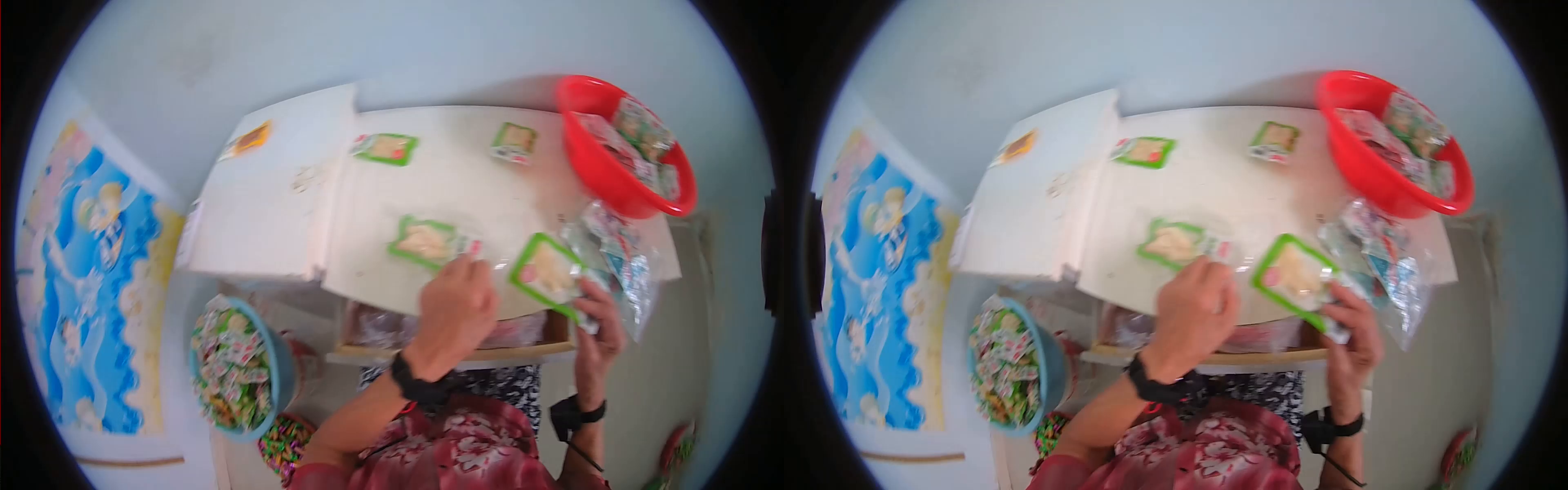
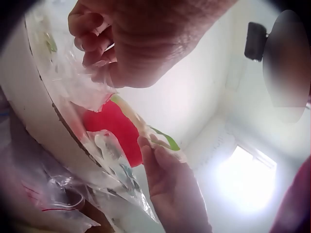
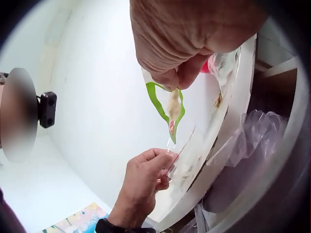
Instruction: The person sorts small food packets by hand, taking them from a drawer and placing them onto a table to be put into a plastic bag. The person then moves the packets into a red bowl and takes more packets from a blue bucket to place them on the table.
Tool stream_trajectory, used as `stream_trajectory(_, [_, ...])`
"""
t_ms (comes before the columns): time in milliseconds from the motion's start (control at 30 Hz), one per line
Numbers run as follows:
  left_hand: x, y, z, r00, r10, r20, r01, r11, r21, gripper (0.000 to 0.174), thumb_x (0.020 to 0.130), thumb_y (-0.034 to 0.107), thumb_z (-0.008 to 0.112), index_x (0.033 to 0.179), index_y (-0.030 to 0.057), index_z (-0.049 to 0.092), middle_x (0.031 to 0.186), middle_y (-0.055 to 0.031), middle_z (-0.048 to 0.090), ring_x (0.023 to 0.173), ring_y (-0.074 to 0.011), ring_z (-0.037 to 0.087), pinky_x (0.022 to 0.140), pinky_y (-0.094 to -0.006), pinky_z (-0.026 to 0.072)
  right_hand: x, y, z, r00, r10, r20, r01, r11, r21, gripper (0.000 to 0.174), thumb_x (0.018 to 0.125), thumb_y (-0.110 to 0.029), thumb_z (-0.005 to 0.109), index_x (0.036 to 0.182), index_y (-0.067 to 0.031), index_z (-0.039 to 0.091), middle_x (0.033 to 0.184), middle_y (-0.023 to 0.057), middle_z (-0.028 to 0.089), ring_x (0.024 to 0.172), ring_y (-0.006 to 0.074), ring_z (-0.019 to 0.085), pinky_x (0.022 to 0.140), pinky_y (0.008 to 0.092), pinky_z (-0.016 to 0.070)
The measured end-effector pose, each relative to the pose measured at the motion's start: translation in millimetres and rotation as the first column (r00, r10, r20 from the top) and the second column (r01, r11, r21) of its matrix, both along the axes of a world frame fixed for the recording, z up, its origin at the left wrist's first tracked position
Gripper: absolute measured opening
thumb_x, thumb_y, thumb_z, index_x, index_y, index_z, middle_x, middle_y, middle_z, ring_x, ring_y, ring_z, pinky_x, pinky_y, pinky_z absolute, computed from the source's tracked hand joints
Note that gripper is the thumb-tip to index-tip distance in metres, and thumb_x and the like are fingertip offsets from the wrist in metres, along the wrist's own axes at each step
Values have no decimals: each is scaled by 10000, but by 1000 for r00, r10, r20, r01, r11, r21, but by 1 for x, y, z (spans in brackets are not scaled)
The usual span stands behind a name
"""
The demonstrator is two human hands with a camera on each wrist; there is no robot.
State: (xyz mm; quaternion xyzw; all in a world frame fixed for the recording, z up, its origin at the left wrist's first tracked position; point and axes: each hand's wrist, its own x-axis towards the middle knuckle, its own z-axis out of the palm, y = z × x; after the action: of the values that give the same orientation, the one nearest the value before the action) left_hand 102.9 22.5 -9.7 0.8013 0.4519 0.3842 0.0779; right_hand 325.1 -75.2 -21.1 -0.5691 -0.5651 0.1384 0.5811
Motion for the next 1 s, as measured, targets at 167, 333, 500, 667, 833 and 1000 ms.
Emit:
stream_trajectory(167, [-2, -2, 4, 971, -45, 233, 68, 993, -91, 120, 889, 36, 712, 973, 54, 629, 820, -104, 651, 627, -255, 659, 558, -363, 507, -13, 4, 1, 992, 116, -54, -114, 993, 39, 402, 745, 199, 697, 1095, 3, 735, 1324, 181, 679, 1259, 258, 635, 1108, 381, 470])
stream_trajectory(333, [2, -6, 11, 935, -95, 342, 127, 989, -73, 97, 904, 11, 702, 957, 37, 626, 772, -102, 627, 589, -247, 631, 527, -339, 481, -19, 9, 5, 969, 236, -78, -236, 972, 12, 436, 706, 219, 685, 1089, 15, 737, 1335, 181, 676, 1261, 273, 636, 1091, 375, 487])
stream_trajectory(500, [9, -17, 22, 975, -111, 193, 99, 992, 74, 102, 911, 28, 703, 974, 46, 625, 784, -100, 628, 596, -288, 621, 532, -382, 478, -45, 29, -4, 932, 324, -164, -329, 944, -6, 431, 746, 213, 623, 1112, 12, 731, 1320, 172, 691, 1219, 282, 662, 1064, 369, 505])
stream_trajectory(667, [9, -20, 28, 971, -123, 205, 104, 989, 101, 100, 907, 32, 698, 975, 57, 630, 799, -103, 635, 627, -306, 635, 548, -406, 491, -53, 44, 0, 867, 492, -75, -498, 855, -143, 381, 819, 167, 613, 1162, 20, 693, 1250, 198, 704, 1192, 330, 679, 1010, 377, 527])
stream_trajectory(833, [5, -25, 25, 967, -158, 201, 145, 986, 76, 100, 905, 28, 688, 981, 53, 628, 820, -106, 650, 658, -311, 656, 560, -404, 506, -46, 61, -6, 711, 693, 119, -663, 717, -215, 214, 892, 53, 641, 1102, 17, 659, 1074, 182, 711, 996, 399, 680, 860, 417, 551])
stream_trajectory(1000, [2, -27, 27, 957, -174, 234, 163, 985, 65, 110, 895, 22, 688, 981, 48, 625, 863, -110, 672, 690, -320, 672, 580, -403, 520, -59, 82, -2, 639, 753, 157, -661, 642, -389, 325, 896, -142, 701, 1205, -57, 652, 1112, 146, 705, 992, 368, 668, 835, 425, 543])
